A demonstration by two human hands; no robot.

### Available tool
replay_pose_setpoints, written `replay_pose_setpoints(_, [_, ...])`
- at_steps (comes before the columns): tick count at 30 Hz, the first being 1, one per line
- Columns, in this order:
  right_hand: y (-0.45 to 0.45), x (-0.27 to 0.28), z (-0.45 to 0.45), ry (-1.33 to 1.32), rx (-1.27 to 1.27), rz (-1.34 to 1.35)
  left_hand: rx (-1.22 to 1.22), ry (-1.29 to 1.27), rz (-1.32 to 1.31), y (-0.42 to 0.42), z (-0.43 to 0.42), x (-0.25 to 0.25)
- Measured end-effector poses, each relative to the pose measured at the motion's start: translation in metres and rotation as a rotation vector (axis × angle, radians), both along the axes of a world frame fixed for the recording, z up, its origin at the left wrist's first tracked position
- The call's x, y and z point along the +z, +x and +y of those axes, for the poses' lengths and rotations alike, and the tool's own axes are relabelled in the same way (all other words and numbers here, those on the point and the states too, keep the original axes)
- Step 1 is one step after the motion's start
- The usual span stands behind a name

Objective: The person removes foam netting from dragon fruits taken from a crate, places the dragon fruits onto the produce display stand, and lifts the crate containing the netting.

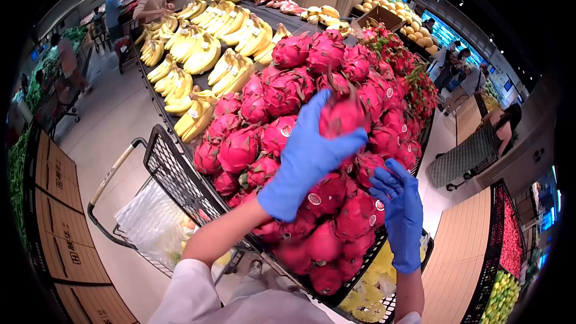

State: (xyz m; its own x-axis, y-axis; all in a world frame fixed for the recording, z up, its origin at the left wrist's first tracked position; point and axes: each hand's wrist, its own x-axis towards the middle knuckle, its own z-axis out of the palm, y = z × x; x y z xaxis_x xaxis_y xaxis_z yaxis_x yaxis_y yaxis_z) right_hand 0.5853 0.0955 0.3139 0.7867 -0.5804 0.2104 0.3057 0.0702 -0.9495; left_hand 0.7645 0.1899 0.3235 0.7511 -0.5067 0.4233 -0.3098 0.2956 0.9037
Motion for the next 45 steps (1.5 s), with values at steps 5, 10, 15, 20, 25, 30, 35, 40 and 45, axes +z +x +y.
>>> replay_pose_setpoints(5, [-0.004, -0.020, -0.003, 0.023, -0.077, 0.115, 0.378, 0.223, -0.236, 0.083, -0.059, -0.018])
replay_pose_setpoints(10, [-0.017, -0.025, -0.001, 0.065, -0.178, 0.168, 0.588, 0.539, -0.740, 0.102, -0.093, -0.049])
replay_pose_setpoints(15, [-0.036, -0.040, 0.000, 0.097, -0.299, 0.243, 0.616, 0.350, -0.892, 0.113, -0.105, -0.059])
replay_pose_setpoints(20, [-0.091, -0.057, -0.003, 0.036, -0.563, 0.258, 0.488, 0.043, -0.866, 0.076, -0.060, -0.023])
replay_pose_setpoints(25, [-0.216, -0.107, -0.014, 0.218, -0.885, 0.347, 0.075, 0.032, -0.188, -0.079, 0.014, 0.013])
replay_pose_setpoints(30, [-0.327, -0.243, -0.018, 0.336, -0.969, 0.928, -0.462, 0.211, -0.217, -0.186, 0.030, -0.040])
replay_pose_setpoints(35, [-0.370, -0.378, -0.034, 0.177, -1.035, 0.941, -0.785, 0.517, -0.086, -0.297, -0.022, -0.094])
replay_pose_setpoints(40, [-0.331, -0.441, -0.034, -0.151, -0.648, 1.327, -0.840, 0.684, -0.107, -0.391, -0.087, -0.220])
replay_pose_setpoints(45, [-0.306, -0.437, -0.023, -0.476, -0.354, 1.346, -1.068, 1.013, -0.371, -0.420, -0.136, -0.364])
